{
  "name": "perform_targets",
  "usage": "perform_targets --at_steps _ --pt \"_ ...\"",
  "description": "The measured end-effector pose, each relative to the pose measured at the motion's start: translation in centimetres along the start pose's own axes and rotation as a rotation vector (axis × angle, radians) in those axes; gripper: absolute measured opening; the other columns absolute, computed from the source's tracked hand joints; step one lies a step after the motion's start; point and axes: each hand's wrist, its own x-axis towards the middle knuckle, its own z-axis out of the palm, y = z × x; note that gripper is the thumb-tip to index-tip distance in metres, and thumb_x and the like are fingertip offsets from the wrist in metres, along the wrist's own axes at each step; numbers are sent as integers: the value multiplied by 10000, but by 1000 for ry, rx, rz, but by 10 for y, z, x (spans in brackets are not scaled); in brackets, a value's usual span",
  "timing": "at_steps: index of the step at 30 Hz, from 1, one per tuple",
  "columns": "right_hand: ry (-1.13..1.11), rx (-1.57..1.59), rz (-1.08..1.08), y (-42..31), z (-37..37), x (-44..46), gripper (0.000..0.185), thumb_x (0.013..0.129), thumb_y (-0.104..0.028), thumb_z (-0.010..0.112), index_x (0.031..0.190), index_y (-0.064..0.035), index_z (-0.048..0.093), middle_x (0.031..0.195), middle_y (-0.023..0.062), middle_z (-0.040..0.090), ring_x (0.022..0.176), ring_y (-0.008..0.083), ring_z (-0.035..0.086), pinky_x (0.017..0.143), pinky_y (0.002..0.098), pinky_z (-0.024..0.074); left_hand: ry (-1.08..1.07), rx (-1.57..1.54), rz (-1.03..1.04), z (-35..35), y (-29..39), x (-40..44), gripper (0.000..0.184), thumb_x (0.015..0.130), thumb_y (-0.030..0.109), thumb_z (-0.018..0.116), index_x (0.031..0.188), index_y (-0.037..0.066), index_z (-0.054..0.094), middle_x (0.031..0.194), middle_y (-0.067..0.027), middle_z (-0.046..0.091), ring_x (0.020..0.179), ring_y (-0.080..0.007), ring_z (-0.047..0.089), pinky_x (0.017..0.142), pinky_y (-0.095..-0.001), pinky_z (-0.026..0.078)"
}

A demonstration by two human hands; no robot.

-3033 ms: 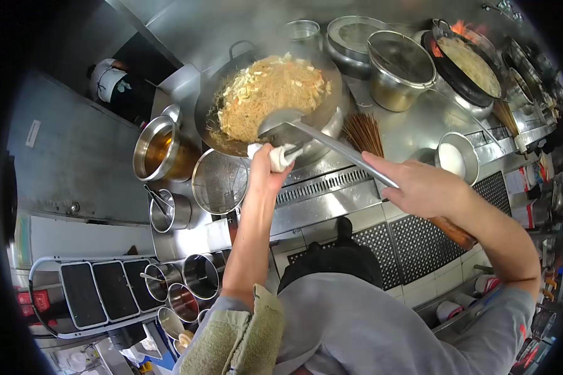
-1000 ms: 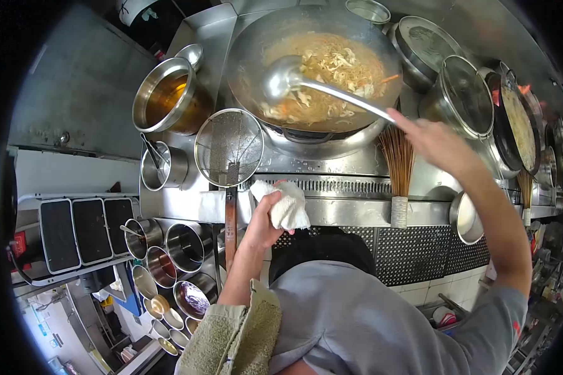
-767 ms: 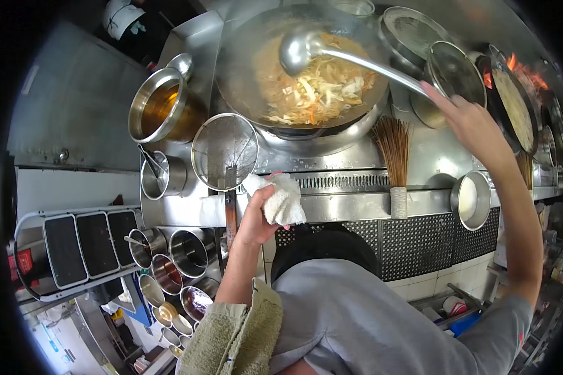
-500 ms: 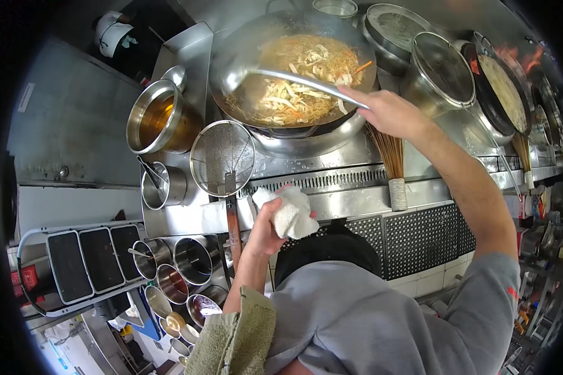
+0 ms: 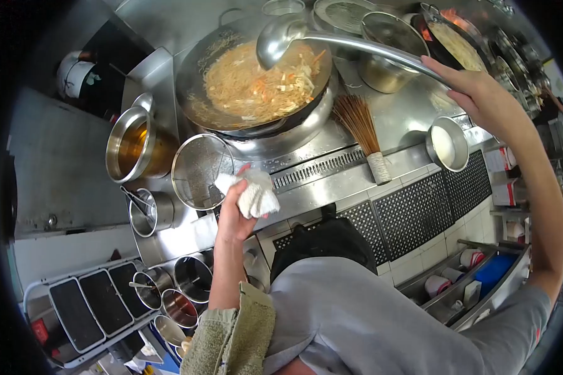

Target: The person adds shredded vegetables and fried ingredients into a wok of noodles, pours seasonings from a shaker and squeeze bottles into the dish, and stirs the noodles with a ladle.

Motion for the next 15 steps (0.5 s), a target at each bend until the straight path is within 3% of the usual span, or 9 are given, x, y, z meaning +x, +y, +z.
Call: perform_targets --at_steps 2,3,4,5,7,9,10,13,15 --pt "-185 202 265 -16 -26 -10 647 875 19 563 1458 -215 405 723 198 545 547 256 454 601 418 414 0 27 2 11 10 11 521 944 361 487 1422 186 372 1190 -128 614 949 -285 653 564 -413 561" --pt "-187 185 274 -17 -31 -16 649 873 20 569 1458 -209 405 693 197 518 547 258 427 589 409 404 -7 29 -1 17 16 15 521 944 361 487 1422 186 372 1190 -128 614 949 -285 653 564 -413 561" --pt "-189 168 284 -17 -35 -22 651 871 21 575 1458 -203 405 664 197 491 547 260 399 576 401 393 1 25 -22 23 21 18 512 939 392 489 1389 166 398 1197 -119 602 1006 -285 631 651 -447 560" --pt "-265 171 336 -17 -39 -25 655 870 9 586 1461 -205 400 666 197 516 549 271 444 582 408 409 12 21 -44 29 24 21 510 933 424 492 1355 146 424 1205 -110 590 1062 -284 609 738 -480 559" --pt "-338 171 378 -9 -32 -24 660 870 -2 597 1463 -207 394 669 197 540 552 282 489 587 416 425 -14 -27 -36 39 29 32 502 933 453 479 1312 124 460 1199 -112 592 1081 -287 602 782 -484 550" --pt "-318 190 188 0 18 -18 653 886 -63 603 1471 -242 374 709 203 600 627 314 604 623 442 476 -79 -84 -23 39 34 50 522 932 495 460 1238 76 520 1185 -115 596 1103 -300 589 879 -503 516" --pt "-392 137 229 -6 43 -5 632 906 -126 592 1473 -277 357 793 205 649 742 355 660 689 468 511 -63 -80 -22 43 37 58 516 939 495 447 1248 87 516 1182 -106 591 1094 -296 584 900 -512 500" --pt "-372 313 354 -16 113 32 647 909 -156 584 1485 -292 322 923 219 670 779 373 654 754 479 508 18 -120 -33 46 34 82 467 960 470 433 1249 116 525 1207 -97 590 1129 -290 570 865 -476 512" --pt "-233 387 248 -4 130 30 654 910 -156 581 1490 -291 311 955 225 668 792 377 653 766 474 505 21 -91 -32 45 35 86 471 958 454 450 1271 105 500 1223 -91 568 1138 -282 551 891 -493 498"
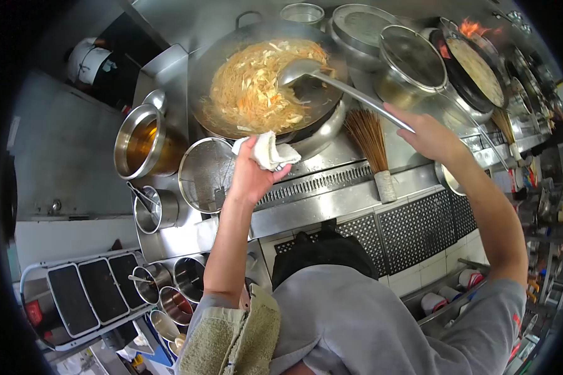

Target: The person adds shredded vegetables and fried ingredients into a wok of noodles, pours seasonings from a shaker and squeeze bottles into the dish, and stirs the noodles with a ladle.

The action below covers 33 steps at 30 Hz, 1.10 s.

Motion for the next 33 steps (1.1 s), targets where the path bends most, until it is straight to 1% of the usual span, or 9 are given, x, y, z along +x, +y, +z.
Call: perform_targets --at_steps 8,11,13,16,21,23,26,29,33 --pt "-152 127 -9 -28 -68 -65 677 900 -84 565 1503 -240 300 909 207 660 726 366 608 752 436 482 136 72 14 2 4 3 392 962 439 480 1186 125 554 1120 -54 617 1052 -254 608 803 -438 538" --pt "-210 220 -92 -20 -15 -54 655 916 -76 553 1505 -227 306 737 122 604 632 270 579 648 382 496 103 81 3 -7 -3 7 415 946 450 498 1229 147 532 1158 -29 610 1075 -249 586 847 -480 508" --pt "-320 583 290 -31 2 -29 622 943 -105 550 1507 -202 308 658 25 513 549 142 523 544 282 465 112 22 13 -4 -3 6 423 967 497 448 1156 142 578 1054 -42 647 986 -255 638 689 -400 567" --pt "-207 1031 330 -25 16 -21 601 967 -149 543 1512 -175 293 650 -27 449 490 66 439 443 241 402 114 41 24 -1 -6 -20 481 974 532 397 1183 135 570 1102 -83 652 985 -275 649 719 -470 570" --pt "160 689 211 -28 30 59 652 952 -214 571 1523 -171 257 643 -16 451 440 82 399 369 269 385 74 34 -63 -18 -33 -46 566 973 553 392 1279 92 513 1183 -105 632 1066 -284 636 815 -571 547" --pt "83 767 311 -42 35 92 716 926 -195 600 1530 -149 218 659 -9 463 446 78 410 370 264 385 108 30 -81 -22 -42 -55 553 973 545 404 1297 107 500 1206 -95 622 1086 -275 625 812 -576 543" --pt "-235 1412 215 -59 59 115 727 895 -108 595 1508 -90 205 667 -32 433 435 63 395 352 238 366 178 16 -70 -27 -55 -65 519 970 522 413 1272 114 520 1195 -99 619 1064 -285 623 790 -582 537" --pt "-417 1773 158 -62 55 93 826 892 -110 606 1541 -149 97 648 -35 398 416 49 370 305 224 326 222 46 -77 -34 -60 -76 529 960 530 429 1279 117 517 1197 -92 619 1075 -287 618 788 -585 533" --pt "-221 1601 197 -89 31 39 762 903 -77 573 1538 -155 158 662 -31 407 391 41 342 294 217 301 261 39 -111 -46 -67 -87 520 950 522 460 1297 138 510 1219 -94 609 1100 -284 607 796 -583 534"
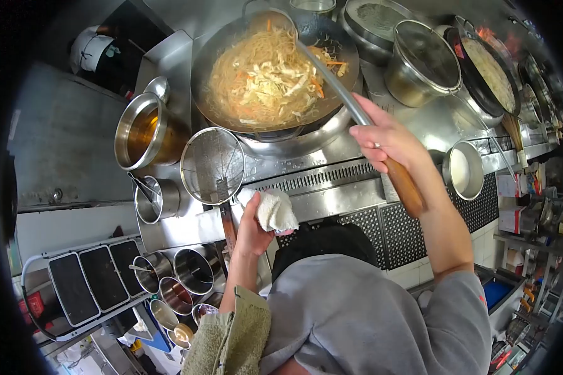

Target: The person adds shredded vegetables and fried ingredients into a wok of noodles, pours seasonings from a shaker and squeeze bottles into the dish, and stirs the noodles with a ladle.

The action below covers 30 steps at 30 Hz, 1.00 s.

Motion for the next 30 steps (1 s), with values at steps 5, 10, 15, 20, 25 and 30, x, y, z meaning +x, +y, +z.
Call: perform_targets --at_steps 5,10,15,20,25,30 --pt "177 -322 -60 -15 2 -13 716 906 -68 552 1529 -130 204 628 -17 451 399 61 381 324 243 345 -55 -43 -31 -3 -7 -4 478 981 453 460 1343 141 469 1233 -72 584 1098 -241 600 787 -537 562" --pt "405 -567 -15 13 -9 -3 737 906 -113 566 1532 -101 178 595 -1 483 408 94 435 360 272 398 -91 -14 -6 -3 -12 -7 493 986 420 460 1371 113 438 1247 -81 570 1107 -235 593 790 -520 562" --pt "-47 440 68 47 23 -14 788 896 -67 563 1529 -175 106 673 -28 398 437 46 372 331 226 330 -133 22 -41 -8 -15 -8 488 980 439 453 1364 137 437 1249 -91 576 1100 -252 597 782 -529 557" --pt "-84 420 13 19 53 -39 750 905 -64 547 1529 -165 144 679 -27 412 429 43 368 331 227 333 -149 43 -58 -12 -17 -4 488 978 454 451 1359 149 438 1252 -85 575 1109 -256 594 794 -543 551" --pt "163 -152 -64 -5 72 -58 730 897 -53 539 1532 -122 184 629 -24 448 412 53 397 340 242 374 -165 61 -60 -12 -11 -11 491 977 455 455 1356 142 439 1251 -84 576 1111 -255 595 795 -544 549" --pt "176 -460 9 -33 62 -108 759 871 -33 555 1533 -129 194 768 20 560 425 46 448 360 221 392 -126 -9 -88 -31 -20 -11 483 974 432 478 1346 126 446 1228 -88 592 1107 -263 603 841 -503 545"
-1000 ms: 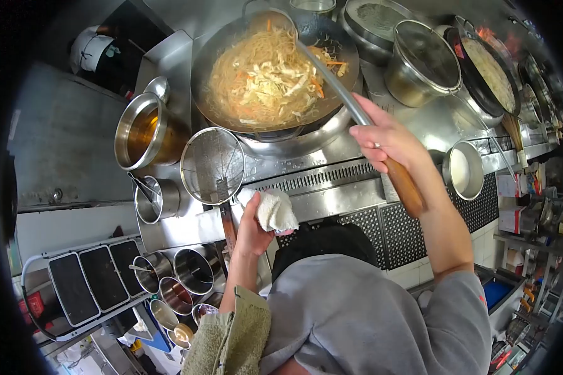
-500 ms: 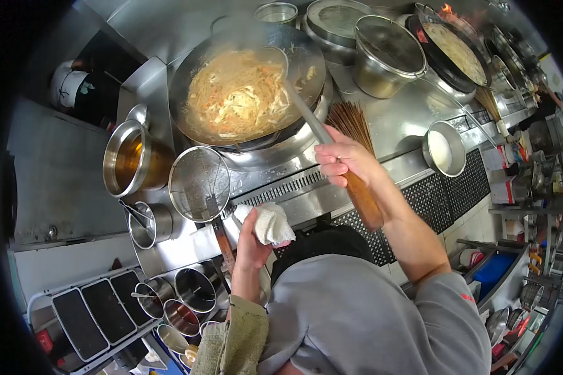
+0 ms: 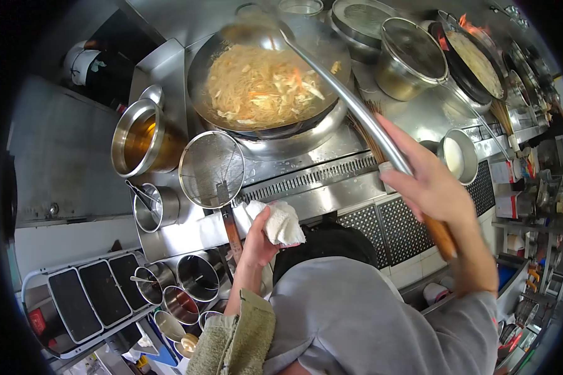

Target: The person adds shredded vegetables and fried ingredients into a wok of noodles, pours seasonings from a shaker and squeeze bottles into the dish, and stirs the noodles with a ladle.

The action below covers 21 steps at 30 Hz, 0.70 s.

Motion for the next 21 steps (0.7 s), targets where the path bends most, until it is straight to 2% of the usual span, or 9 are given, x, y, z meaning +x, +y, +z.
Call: perform_targets --at_steps 3,6,8,10,13,16,18,20,21 --pt "-32 -300 49 8 -18 -19 787 850 -21 569 1532 -127 191 877 105 646 483 168 558 460 299 495 -9 -8 9 -6 -1 -4 481 977 385 480 1368 112 418 1225 -110 595 1058 -279 630 849 -463 548" --pt "-43 -857 -523 55 -17 10 803 839 -32 581 1530 -144 189 955 218 664 630 331 637 627 393 533 -17 -20 67 0 -1 3 500 980 344 470 1407 103 371 1240 -125 586 1025 -287 646 821 -450 552" --pt "-68 -809 3 63 1 49 811 828 -33 584 1528 -169 199 920 284 637 757 426 638 732 456 502 -21 -54 120 10 4 14 511 975 332 509 1405 109 345 1207 -122 577 1001 -271 635 864 -412 540" --pt "-70 -726 -24 52 12 54 809 829 -45 586 1527 -182 203 883 282 634 752 419 642 715 458 494 -18 -12 156 21 13 17 521 982 344 464 1434 119 335 1244 -124 579 1033 -287 632 728 -468 564" --pt "-73 -646 -117 38 -7 30 801 834 -76 593 1525 -194 207 832 269 632 746 414 644 698 464 484 -20 33 204 39 40 9 521 983 396 447 1431 160 323 1219 -108 594 946 -249 641 486 -379 520" --pt "-53 -759 -209 32 -37 -4 787 846 -110 597 1525 -193 207 800 260 628 734 419 638 694 470 479 -30 0 241 57 68 13 507 989 510 383 1348 156 434 1193 -96 611 997 -274 641 567 -389 552" --pt "-36 -858 -238 28 -42 -4 780 855 -126 597 1525 -195 205 781 262 622 722 421 634 689 470 476 -91 71 250 72 88 25 568 984 588 307 1309 153 474 1241 -100 581 1102 -292 596 790 -456 525" --pt "-126 -853 -8 30 -38 17 764 861 -119 588 1524 -189 215 761 265 619 694 424 627 687 469 477 -118 86 243 78 102 55 565 980 594 326 1296 153 486 1224 -91 586 1125 -293 576 832 -467 505" --pt "-107 -855 -74 42 -41 22 751 867 -114 578 1523 -181 218 737 261 614 674 421 622 675 471 474 -81 45 205 83 108 66 521 979 559 383 1284 151 493 1208 -86 589 1116 -285 573 830 -465 510"
